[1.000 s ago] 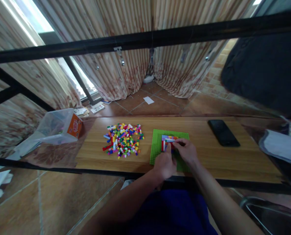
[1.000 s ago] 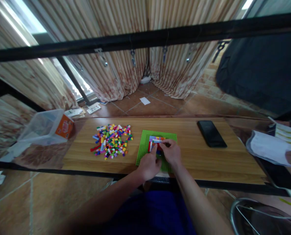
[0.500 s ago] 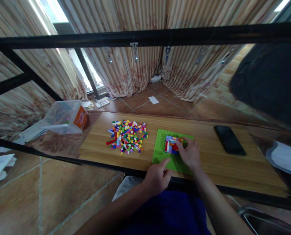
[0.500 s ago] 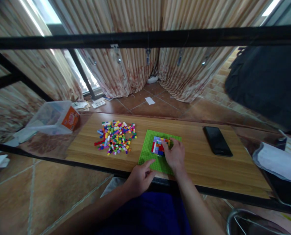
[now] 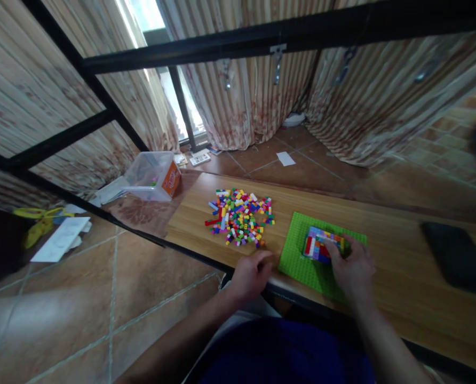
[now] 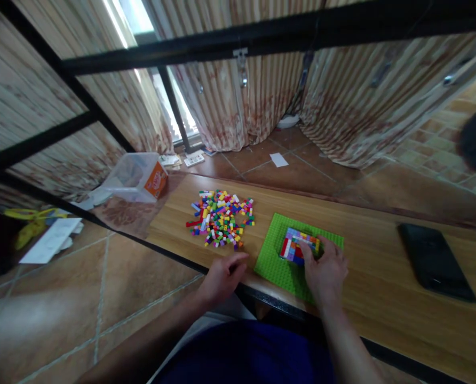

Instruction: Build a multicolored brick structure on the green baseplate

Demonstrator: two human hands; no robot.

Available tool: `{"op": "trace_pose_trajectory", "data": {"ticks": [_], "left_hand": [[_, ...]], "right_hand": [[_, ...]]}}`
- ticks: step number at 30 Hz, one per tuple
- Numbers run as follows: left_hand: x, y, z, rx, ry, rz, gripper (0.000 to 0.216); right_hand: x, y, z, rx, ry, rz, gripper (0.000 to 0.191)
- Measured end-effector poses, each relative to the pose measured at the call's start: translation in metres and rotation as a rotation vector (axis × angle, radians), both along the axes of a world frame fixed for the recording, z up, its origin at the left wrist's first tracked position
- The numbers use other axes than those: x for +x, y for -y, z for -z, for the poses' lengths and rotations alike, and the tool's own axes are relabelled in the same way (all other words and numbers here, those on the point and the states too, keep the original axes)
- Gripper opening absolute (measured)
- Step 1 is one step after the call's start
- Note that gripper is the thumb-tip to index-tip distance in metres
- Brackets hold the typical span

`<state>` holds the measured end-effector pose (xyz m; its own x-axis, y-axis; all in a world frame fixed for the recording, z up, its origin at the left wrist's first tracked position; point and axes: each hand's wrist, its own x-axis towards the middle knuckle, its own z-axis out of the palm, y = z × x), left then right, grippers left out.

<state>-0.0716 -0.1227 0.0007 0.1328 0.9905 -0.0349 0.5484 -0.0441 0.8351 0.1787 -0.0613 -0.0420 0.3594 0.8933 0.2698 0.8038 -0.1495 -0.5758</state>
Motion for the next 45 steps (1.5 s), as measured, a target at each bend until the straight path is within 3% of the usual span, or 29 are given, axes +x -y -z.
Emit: {"op": "trace_pose_trajectory", "data": {"ticks": [6, 11, 16, 19, 22, 29, 34, 40, 45], "left_hand": [[-0.037, -0.002, 0.004, 0.074, -0.027, -0.193, 0.027], [-0.058, -0.005, 0.007, 0.065, -0.038, -0.274, 0.024], [-0.064, -0.011, 0.011, 0.098, -0.013, -0.346, 0.018], [-0.066, -0.013, 0.012, 0.111, -0.008, -0.367, 0.016], [-0.07, -0.015, 0.013, 0.125, -0.017, -0.401, 0.014], [-0.084, -0.028, 0.015, 0.142, 0.053, -0.539, 0.011], [-0.087, -0.042, 0.015, 0.09, -0.18, -0.599, 0.014], [-0.084, -0.05, 0.014, 0.085, -0.348, -0.597, 0.008], [-0.087, -0.05, 0.013, 0.078, -0.281, -0.629, 0.011]], "right_hand": [[0.008, -0.001, -0.001, 0.062, 0.076, -0.097, 0.069], [-0.016, 0.013, -0.026, 0.262, 0.155, -0.138, 0.057], [-0.069, 0.04, -0.037, 0.275, 0.052, -0.522, 0.026], [-0.097, 0.047, -0.029, 0.187, 0.059, -0.733, 0.022], [-0.115, 0.042, -0.021, 0.13, 0.126, -0.823, 0.021], [-0.138, 0.013, -0.017, 0.087, 0.162, -0.876, 0.02], [-0.146, -0.002, -0.013, 0.109, 0.145, -0.849, 0.026], [-0.143, 0.005, -0.005, 0.166, 0.077, -0.794, 0.026], [-0.137, 0.018, -0.007, 0.204, 0.013, -0.735, 0.024]]}}
